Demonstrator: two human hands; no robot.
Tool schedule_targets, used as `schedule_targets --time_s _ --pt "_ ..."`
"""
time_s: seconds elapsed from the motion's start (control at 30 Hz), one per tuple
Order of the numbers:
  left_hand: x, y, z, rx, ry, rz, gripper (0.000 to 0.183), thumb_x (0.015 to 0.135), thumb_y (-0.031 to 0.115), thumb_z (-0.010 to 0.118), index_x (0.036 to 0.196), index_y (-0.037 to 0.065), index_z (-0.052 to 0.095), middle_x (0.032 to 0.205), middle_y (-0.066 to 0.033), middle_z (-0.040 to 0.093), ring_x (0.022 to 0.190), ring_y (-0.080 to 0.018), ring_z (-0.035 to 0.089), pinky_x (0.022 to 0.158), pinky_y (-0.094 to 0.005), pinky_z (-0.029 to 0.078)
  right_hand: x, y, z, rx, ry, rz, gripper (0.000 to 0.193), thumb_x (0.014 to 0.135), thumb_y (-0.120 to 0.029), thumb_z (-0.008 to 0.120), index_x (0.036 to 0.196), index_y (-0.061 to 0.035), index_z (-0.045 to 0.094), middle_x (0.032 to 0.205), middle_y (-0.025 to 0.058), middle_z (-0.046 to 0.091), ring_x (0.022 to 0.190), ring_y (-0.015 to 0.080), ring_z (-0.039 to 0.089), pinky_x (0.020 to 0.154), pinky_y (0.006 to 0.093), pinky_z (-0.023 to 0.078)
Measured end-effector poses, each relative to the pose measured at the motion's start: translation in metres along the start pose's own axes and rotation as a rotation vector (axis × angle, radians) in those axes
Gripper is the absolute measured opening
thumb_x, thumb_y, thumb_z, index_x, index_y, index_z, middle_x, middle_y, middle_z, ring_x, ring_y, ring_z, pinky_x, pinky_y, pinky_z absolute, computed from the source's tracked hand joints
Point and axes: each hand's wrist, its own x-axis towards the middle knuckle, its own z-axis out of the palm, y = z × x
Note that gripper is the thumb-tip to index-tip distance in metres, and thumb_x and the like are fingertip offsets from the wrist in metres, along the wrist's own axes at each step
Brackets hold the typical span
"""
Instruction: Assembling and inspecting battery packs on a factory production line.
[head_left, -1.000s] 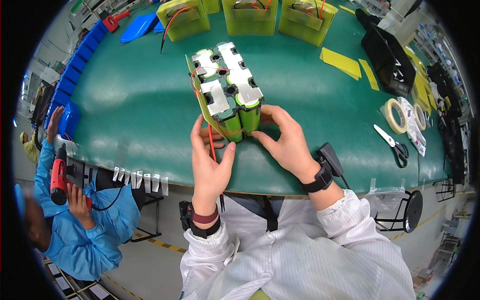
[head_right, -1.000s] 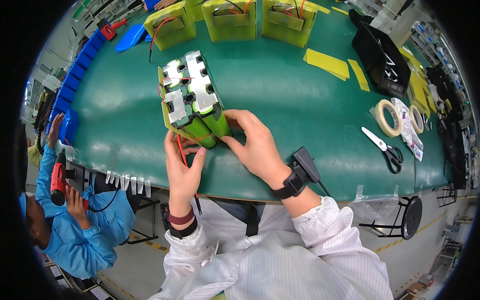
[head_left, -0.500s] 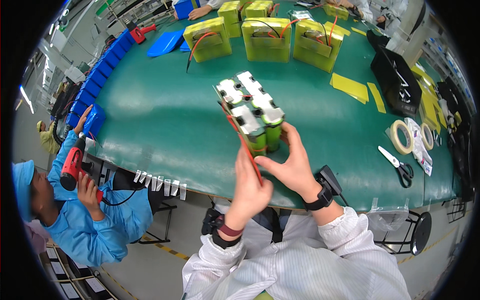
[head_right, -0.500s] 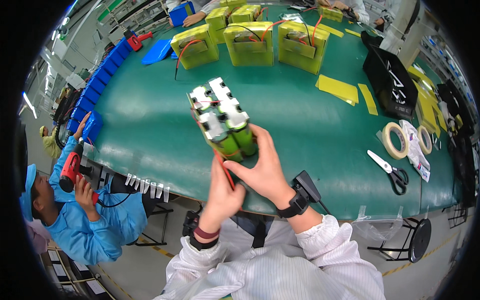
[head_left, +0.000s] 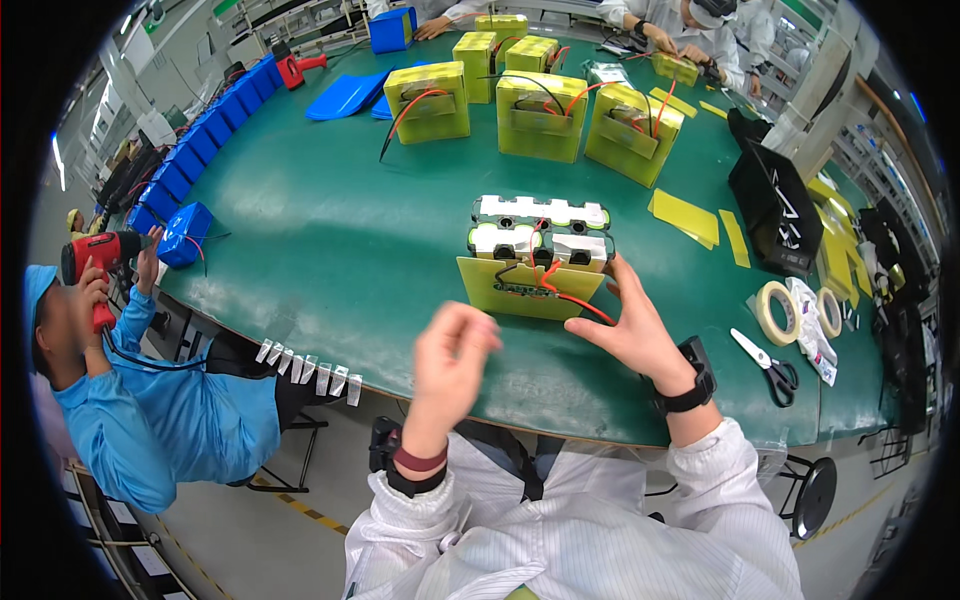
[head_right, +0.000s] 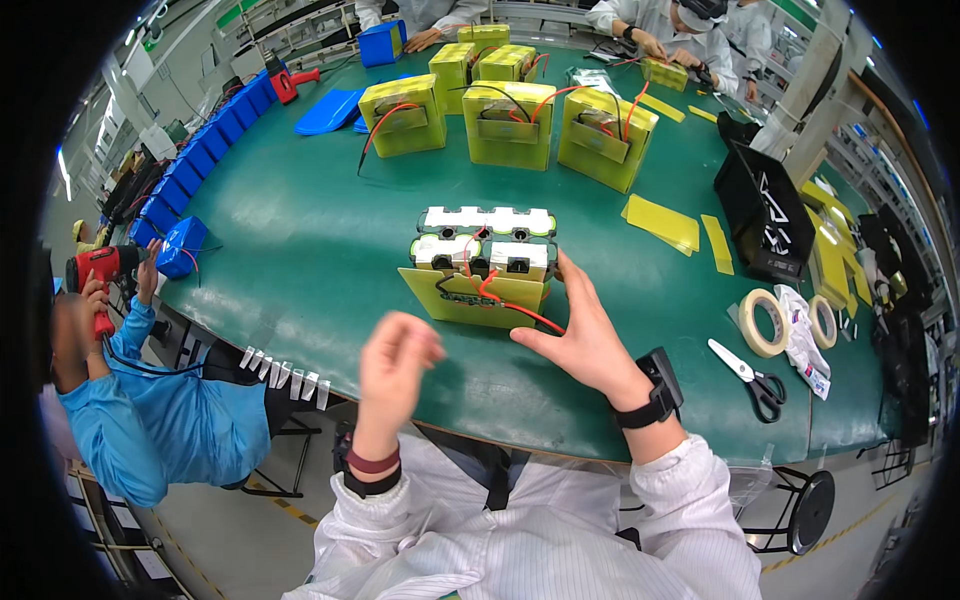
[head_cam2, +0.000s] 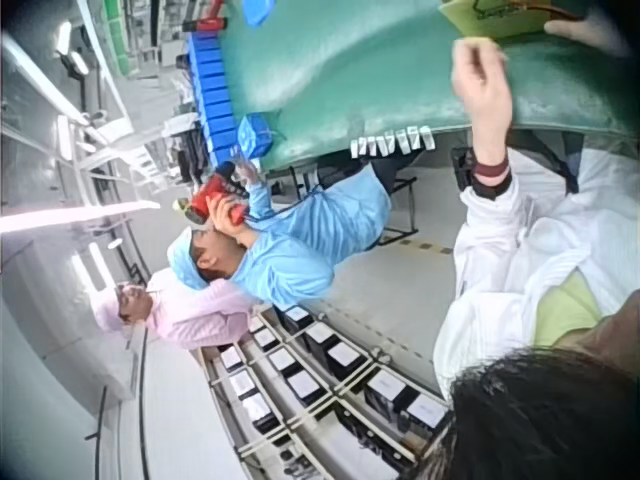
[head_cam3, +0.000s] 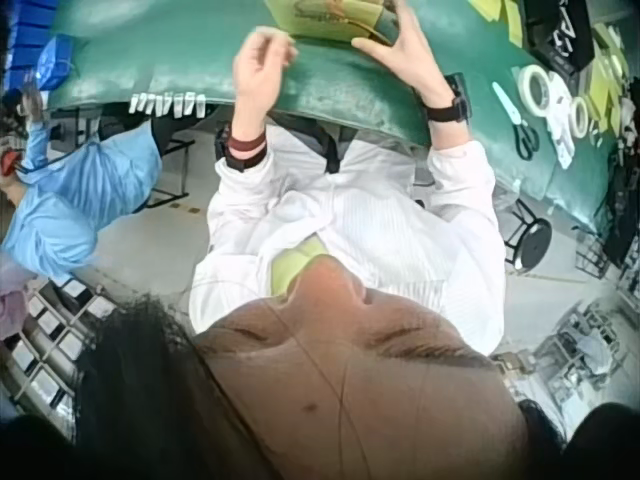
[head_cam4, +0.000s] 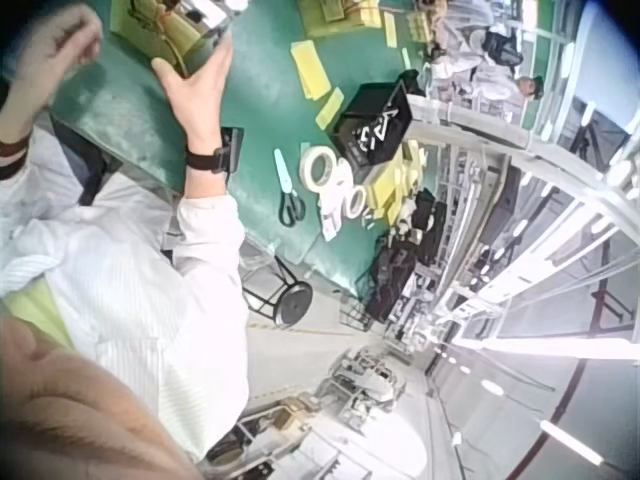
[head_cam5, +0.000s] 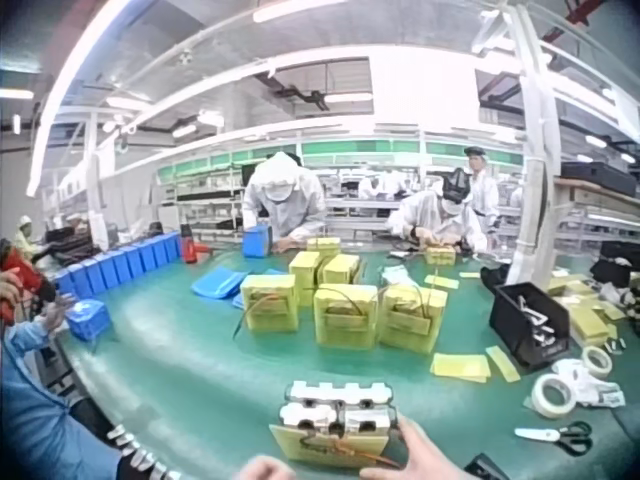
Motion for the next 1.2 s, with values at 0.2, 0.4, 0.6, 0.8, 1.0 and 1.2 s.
schedule_targets --time_s 0.2,0.4,0.6,0.8,1.0,1.2 --pt "0.037 -0.027 -0.007 0.159 0.181 0.337 0.059 0.096 0.013 0.054 0.147 0.0 0.026 0.144 -0.021 0.04 0.133 -0.028 0.04 0.108 -0.0402 0.034 0.02 -0.001 0.002 0.032 -0.096 -0.078 0.101 0.074 -0.018 0.082 0.149 0.001 0.018 0.145 0.022 0.037 0.134 0.0327 0.04 0.111 0.0392 0.033" --pt "0.039 -0.03 0.024 0.057 0.042 0.283 0.073 0.092 0.002 0.052 0.151 -0.002 0.009 0.149 -0.0211 0.032 0.138 -0.027 0.033 0.112 -0.0345 0.026 0.016 0.009 0.008 0.158 -0.045 -0.108 0.103 0.073 -0.008 0.081 0.151 -0.002 0.014 0.143 0.0224 0.041 0.133 0.0331 0.043 0.11 0.0385 0.036" --pt "0.038 -0.023 0.027 0.095 0.037 0.261 0.077 0.089 -0.003 0.051 0.151 -0.002 0.005 0.148 -0.0213 0.032 0.138 -0.0285 0.034 0.112 -0.0347 0.027 0.023 0.024 0.011 0.172 -0.03 -0.073 0.098 0.075 -0.006 0.079 0.151 -0.0034 0.017 0.136 0.02 0.047 0.124 0.0302 0.051 0.104 0.0383 0.044" --pt "0.038 -0.012 0.028 0.331 0.097 0.275 0.067 0.087 -0.005 0.054 0.145 -0.003 0.02 0.141 -0.017 0.042 0.133 -0.0256 0.039 0.11 -0.0348 0.029 0.022 0.03 0.01 0.25 -0.024 -0.081 0.093 0.077 -0.006 0.077 0.151 -0.0045 0.02 0.14 0.0185 0.043 0.125 0.0273 0.05 0.106 0.0376 0.043" --pt "0.056 -0.012 -0.011 0.345 -0.051 0.256 0.071 0.088 0.001 0.059 0.148 -0.004 0.022 0.145 -0.0228 0.04 0.137 -0.0311 0.038 0.111 -0.0341 0.03 0.022 0.027 0.009 0.338 -0.09 -0.005 0.094 0.078 -0.005 0.077 0.151 -0.0061 0.017 0.141 0.0185 0.04 0.127 0.0291 0.047 0.107 0.0388 0.041" --pt "0.065 -0.008 -0.011 0.095 -0.114 0.186 0.076 0.088 -0.002 0.061 0.151 -0.001 0.019 0.143 -0.0164 0.044 0.132 -0.023 0.043 0.11 -0.0328 0.031 0.024 0.043 0.012 0.291 -0.103 -0.043 0.094 0.081 -0.007 0.075 0.152 -0.0064 0.015 0.144 0.0187 0.036 0.131 0.0285 0.041 0.11 0.0397 0.037"
